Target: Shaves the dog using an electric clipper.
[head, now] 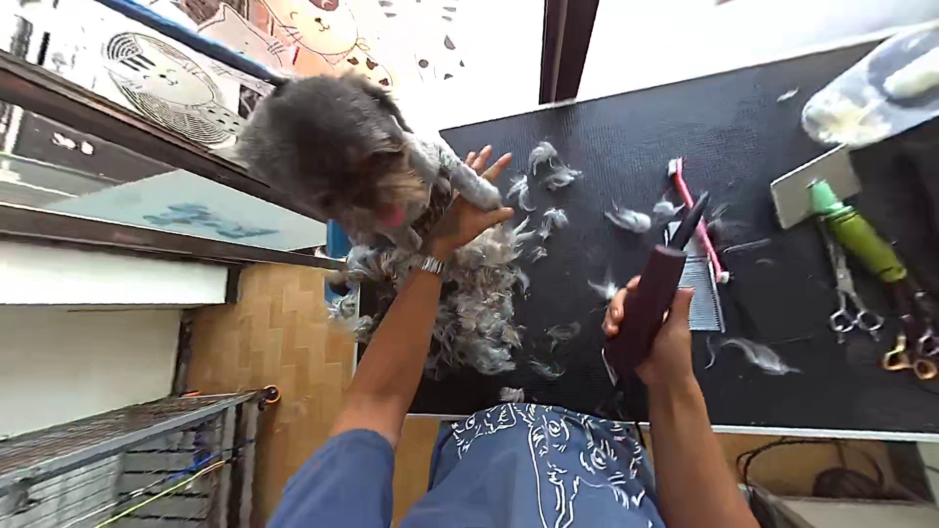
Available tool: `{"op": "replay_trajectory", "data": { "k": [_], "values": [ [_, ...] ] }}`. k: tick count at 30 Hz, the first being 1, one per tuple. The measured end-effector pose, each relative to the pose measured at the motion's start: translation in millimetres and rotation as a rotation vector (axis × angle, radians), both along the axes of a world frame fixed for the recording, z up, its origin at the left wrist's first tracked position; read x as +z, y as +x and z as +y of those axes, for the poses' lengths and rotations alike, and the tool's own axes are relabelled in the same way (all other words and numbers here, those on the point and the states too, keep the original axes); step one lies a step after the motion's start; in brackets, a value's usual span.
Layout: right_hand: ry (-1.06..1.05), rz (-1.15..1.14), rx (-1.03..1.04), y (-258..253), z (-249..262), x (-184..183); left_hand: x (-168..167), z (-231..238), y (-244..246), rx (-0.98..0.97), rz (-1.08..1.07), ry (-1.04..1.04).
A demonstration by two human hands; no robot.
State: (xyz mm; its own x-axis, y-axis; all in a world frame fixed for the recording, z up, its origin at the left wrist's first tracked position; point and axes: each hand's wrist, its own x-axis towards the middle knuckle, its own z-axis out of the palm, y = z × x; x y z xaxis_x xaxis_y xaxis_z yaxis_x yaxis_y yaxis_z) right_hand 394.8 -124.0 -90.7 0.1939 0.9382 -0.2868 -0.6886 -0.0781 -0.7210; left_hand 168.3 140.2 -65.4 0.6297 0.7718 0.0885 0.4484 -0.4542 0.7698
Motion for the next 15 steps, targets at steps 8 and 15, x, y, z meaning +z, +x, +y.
{"op": "replay_trajectory", "data": {
  "k": [8,15],
  "values": [
    [0.009,-0.062,-0.055,4,-46,10,-62,46,117,0.005,0.521,-0.069],
    [-0.055,-0.104,-0.055,8,-63,-11,-88,-120,14,0.099,0.525,0.234]
  ]
}}
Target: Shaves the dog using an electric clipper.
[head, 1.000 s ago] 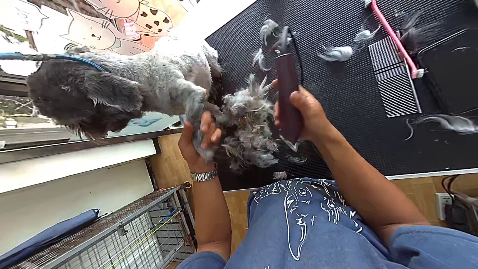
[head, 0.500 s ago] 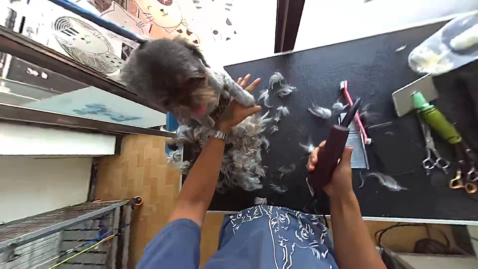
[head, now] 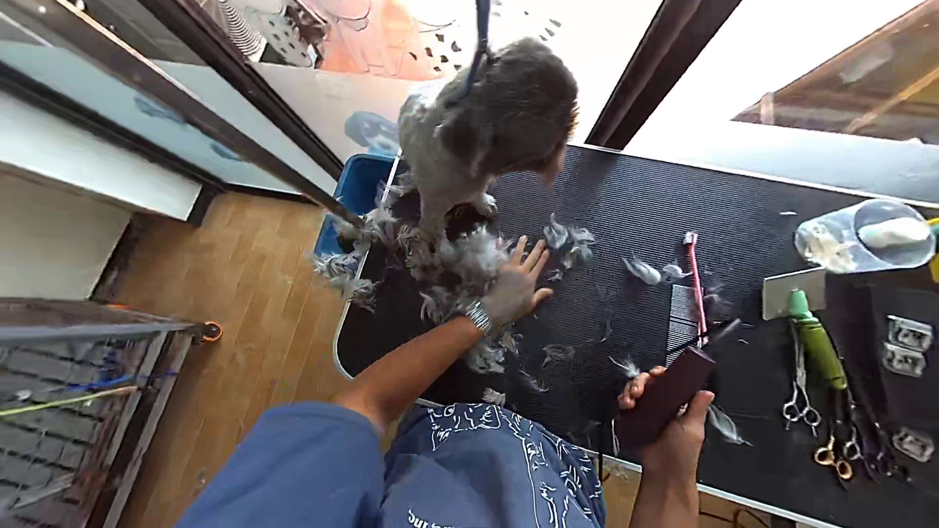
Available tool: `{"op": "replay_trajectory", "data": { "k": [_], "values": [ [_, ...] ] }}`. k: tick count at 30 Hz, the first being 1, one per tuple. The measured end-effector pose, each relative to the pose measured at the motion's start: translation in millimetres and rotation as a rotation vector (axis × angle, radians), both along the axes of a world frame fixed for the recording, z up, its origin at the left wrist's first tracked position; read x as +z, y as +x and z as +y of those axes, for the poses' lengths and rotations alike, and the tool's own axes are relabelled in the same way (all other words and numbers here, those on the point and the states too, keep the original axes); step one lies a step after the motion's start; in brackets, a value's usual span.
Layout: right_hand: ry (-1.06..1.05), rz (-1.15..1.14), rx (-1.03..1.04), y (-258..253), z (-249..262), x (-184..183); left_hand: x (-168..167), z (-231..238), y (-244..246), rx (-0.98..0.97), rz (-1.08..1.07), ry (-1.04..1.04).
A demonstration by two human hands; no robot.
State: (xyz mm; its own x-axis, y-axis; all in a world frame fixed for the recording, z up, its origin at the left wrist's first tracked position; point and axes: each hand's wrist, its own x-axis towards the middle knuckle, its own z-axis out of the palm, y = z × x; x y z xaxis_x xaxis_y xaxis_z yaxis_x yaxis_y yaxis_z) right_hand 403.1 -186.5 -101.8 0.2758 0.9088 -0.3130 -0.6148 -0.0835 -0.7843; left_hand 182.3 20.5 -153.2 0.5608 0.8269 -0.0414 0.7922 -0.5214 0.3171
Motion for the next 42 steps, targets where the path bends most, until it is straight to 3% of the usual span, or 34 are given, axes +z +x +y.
{"op": "replay_trajectory", "data": {
  "k": [4,6,9,16,18,21,24,27,29,32,35,37,39,42],
  "values": [
    [-0.02,-0.02,0.093,-9,10,4,-21,-74,-105,0.015,-0.169,0.021],
    [-0.024,-0.021,0.139,-19,19,7,-17,-84,-153,-0.049,-0.207,-0.022],
    [-0.032,-0.036,0.21,-37,26,15,-9,-63,-218,-0.118,-0.225,0.047],
    [-0.042,-0.135,0.242,-65,19,27,13,39,-342,-0.143,-0.022,0.487],
    [-0.047,-0.176,0.215,-64,7,30,28,26,-337,-0.031,-0.068,0.517],
    [-0.09,-0.17,0.213,-63,-11,29,59,-47,-273,0.165,-0.216,0.325],
    [-0.132,-0.113,0.195,-66,-17,21,37,-150,-176,-0.172,-0.432,-0.017],
    [-0.137,-0.043,0.151,-77,-6,16,-2,-192,-129,-0.471,-0.385,-0.172],
    [-0.145,-0.011,0.137,-77,-1,16,-17,-179,-141,-0.435,-0.334,-0.094],
    [-0.155,0.051,0.125,-68,0,10,-12,-117,-211,-0.239,-0.219,-0.001],
    [-0.167,0.072,0.102,-59,-5,2,-9,-53,-303,0.071,-0.052,0.114],
    [-0.141,0.07,0.122,-53,-13,-3,1,-35,-333,0.332,0.004,0.204],
    [-0.108,0.048,0.194,-51,-21,-7,30,-35,-306,0.405,-0.061,0.343],
    [-0.162,0.034,0.445,-58,-32,-11,54,-28,-226,0.182,-0.24,0.471]
  ]
}}
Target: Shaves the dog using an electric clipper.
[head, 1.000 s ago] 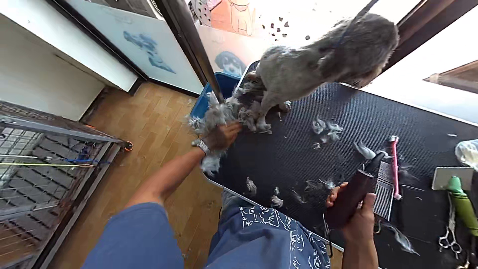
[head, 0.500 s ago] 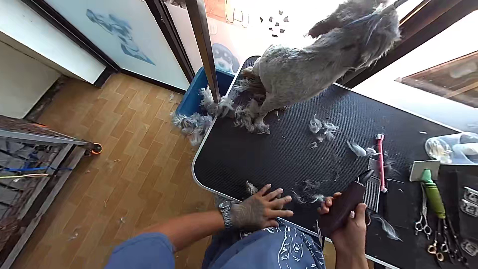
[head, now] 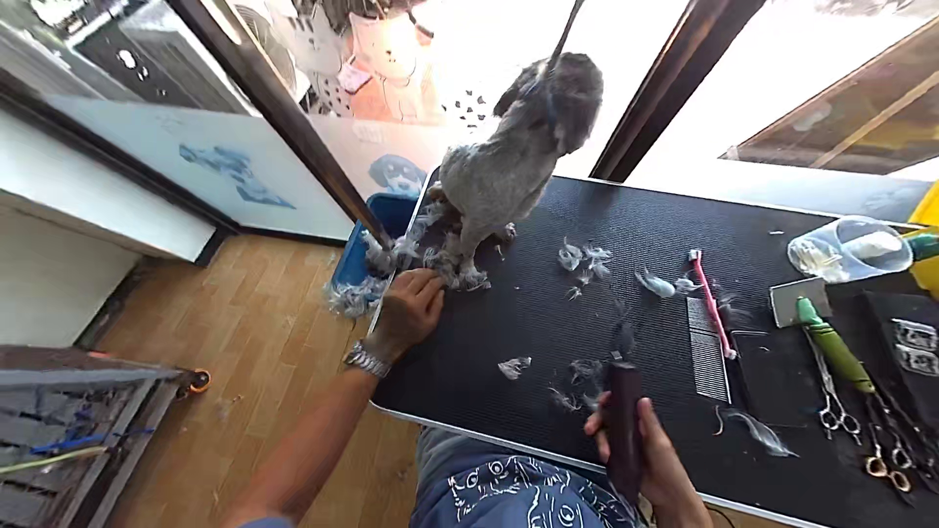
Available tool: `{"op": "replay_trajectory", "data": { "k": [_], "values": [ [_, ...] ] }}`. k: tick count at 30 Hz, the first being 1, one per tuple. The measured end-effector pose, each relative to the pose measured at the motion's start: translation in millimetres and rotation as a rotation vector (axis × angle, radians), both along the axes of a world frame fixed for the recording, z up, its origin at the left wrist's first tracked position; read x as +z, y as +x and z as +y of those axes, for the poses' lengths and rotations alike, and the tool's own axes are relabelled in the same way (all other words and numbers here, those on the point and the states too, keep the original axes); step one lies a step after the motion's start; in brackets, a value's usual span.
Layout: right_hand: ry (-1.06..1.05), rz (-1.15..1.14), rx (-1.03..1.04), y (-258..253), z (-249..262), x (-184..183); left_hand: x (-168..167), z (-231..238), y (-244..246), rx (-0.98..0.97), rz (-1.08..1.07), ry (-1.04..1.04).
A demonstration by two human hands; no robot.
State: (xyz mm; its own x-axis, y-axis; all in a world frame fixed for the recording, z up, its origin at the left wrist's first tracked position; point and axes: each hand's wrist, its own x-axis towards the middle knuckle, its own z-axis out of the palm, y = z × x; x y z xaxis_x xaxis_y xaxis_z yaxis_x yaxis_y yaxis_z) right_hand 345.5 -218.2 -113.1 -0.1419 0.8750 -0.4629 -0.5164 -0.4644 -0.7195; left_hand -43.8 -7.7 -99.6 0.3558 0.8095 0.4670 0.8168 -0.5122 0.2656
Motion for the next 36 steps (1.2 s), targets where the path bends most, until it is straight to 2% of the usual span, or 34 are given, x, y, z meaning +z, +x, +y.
{"op": "replay_trajectory", "data": {
  "k": [1,3,5,7,9,12,14,16,18,21,23,26,32,34,36],
  "values": [
    [-0.028,-0.009,0.094,-4,-1,-2,2,14,18,-0.024,-0.023,-0.032],
    [-0.092,-0.071,0.214,-11,6,-5,-3,54,36,0.032,-0.043,-0.238],
    [-0.134,-0.145,0.213,-17,25,-3,-28,92,32,0.141,-0.004,-0.407],
    [-0.097,-0.197,0.118,-23,53,1,-56,109,18,0.248,0.079,-0.489],
    [-0.046,-0.196,0.014,-23,80,2,-71,90,15,0.279,0.056,-0.38],
    [0.079,-0.113,-0.094,-11,96,12,-75,30,7,0.221,-0.003,-0.268],
    [0.232,-0.008,-0.079,7,79,17,-73,-17,-13,0.208,-0.004,-0.234],
    [0.37,0.12,-0.053,32,51,20,-59,-55,-26,0.28,0.016,-0.227],
    [0.447,0.224,-0.04,58,19,19,-46,-90,-13,0.311,0.033,-0.218],
    [0.47,0.301,-0.043,87,-29,10,-54,-147,51,0.162,-0.006,-0.332],
    [0.453,0.323,-0.06,98,-54,2,-68,-156,101,0.103,0.023,-0.347],
    [0.418,0.335,-0.097,102,-80,-7,-71,-116,171,0.067,0.037,-0.339],
    [0.391,0.343,-0.161,85,-101,-10,-76,28,308,-0.026,0.041,-0.35],
    [0.383,0.377,-0.155,74,-105,-10,-76,41,362,-0.124,0.099,-0.314],
    [0.324,0.444,-0.108,58,-107,-12,-76,36,406,-0.285,0.107,-0.246]
  ]
}}
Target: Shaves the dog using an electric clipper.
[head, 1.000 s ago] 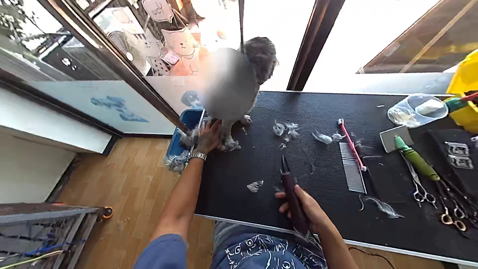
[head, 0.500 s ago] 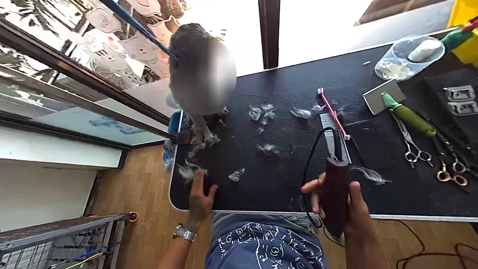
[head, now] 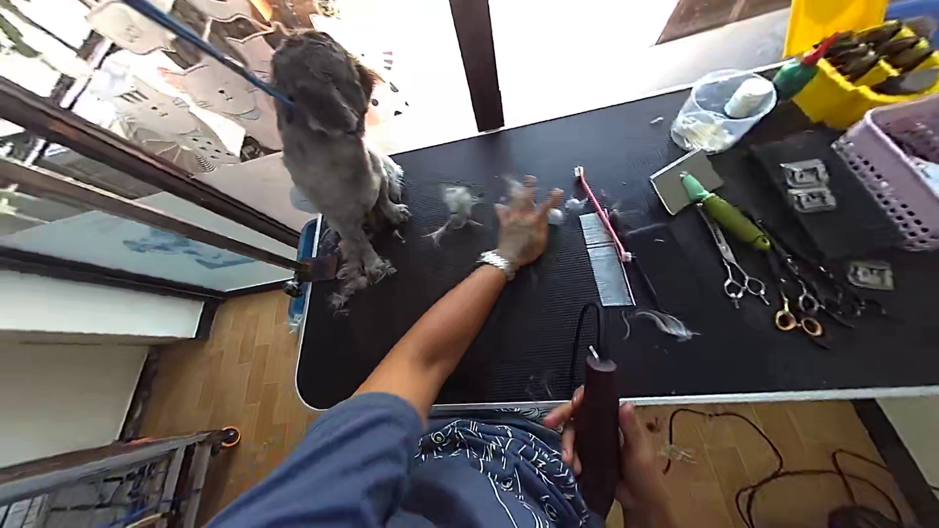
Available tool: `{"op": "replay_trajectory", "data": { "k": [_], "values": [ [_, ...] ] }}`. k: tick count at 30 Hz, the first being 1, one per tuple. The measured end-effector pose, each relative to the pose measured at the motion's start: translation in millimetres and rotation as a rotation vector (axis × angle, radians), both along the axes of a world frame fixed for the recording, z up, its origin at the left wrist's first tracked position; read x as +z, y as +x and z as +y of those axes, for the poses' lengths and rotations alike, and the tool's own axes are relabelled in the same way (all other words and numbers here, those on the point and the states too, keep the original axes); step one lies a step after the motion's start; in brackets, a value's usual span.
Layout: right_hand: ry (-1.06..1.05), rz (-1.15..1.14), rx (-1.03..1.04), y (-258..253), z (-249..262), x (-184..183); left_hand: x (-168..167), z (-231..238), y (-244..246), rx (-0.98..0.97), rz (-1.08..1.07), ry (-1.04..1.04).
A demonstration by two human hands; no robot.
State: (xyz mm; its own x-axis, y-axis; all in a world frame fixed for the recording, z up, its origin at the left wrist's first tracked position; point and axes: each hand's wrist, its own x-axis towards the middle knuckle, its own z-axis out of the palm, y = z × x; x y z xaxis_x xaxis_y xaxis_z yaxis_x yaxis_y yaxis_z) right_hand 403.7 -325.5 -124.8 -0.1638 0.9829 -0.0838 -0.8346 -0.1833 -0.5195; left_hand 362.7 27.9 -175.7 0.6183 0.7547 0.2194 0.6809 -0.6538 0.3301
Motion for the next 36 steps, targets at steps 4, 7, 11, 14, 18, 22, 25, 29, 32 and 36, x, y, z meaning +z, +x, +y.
{"op": "replay_trajectory", "data": {
  "k": [4,7,11,14,18,22,25,29,32,36],
  "values": [
    [-0.219,0.014,0.155,-30,-1,-5,3,-13,37,-0.205,0.061,-0.081],
    [-0.245,0.008,0.139,-33,2,-7,-4,-23,-5,-0.123,-0.04,-0.046],
    [-0.191,0.006,0.162,-19,20,-5,-5,-55,-142,0.058,-0.095,-0.07],
    [-0.179,0.011,0.234,-10,39,-5,-2,-78,-262,0.224,-0.059,-0.069],
    [-0.1,-0.121,0.262,-12,85,4,7,-85,-403,0.474,0.015,-0.075],
    [-0.073,-0.294,0.216,-26,172,17,4,-53,-501,0.751,0.093,-0.027],
    [-0.154,-0.442,0.078,-36,249,15,23,-19,-523,0.99,0.033,0.081],
    [-0.389,-0.548,0.009,-43,336,9,84,-21,-436,0.888,-0.355,0.166],
    [-0.425,-0.649,0.034,-44,385,10,79,-11,-361,0.539,-0.513,0.05],
    [-0.443,-0.965,-0.189,-52,435,17,25,18,-345,0.404,-0.348,-0.207]
  ]
}}
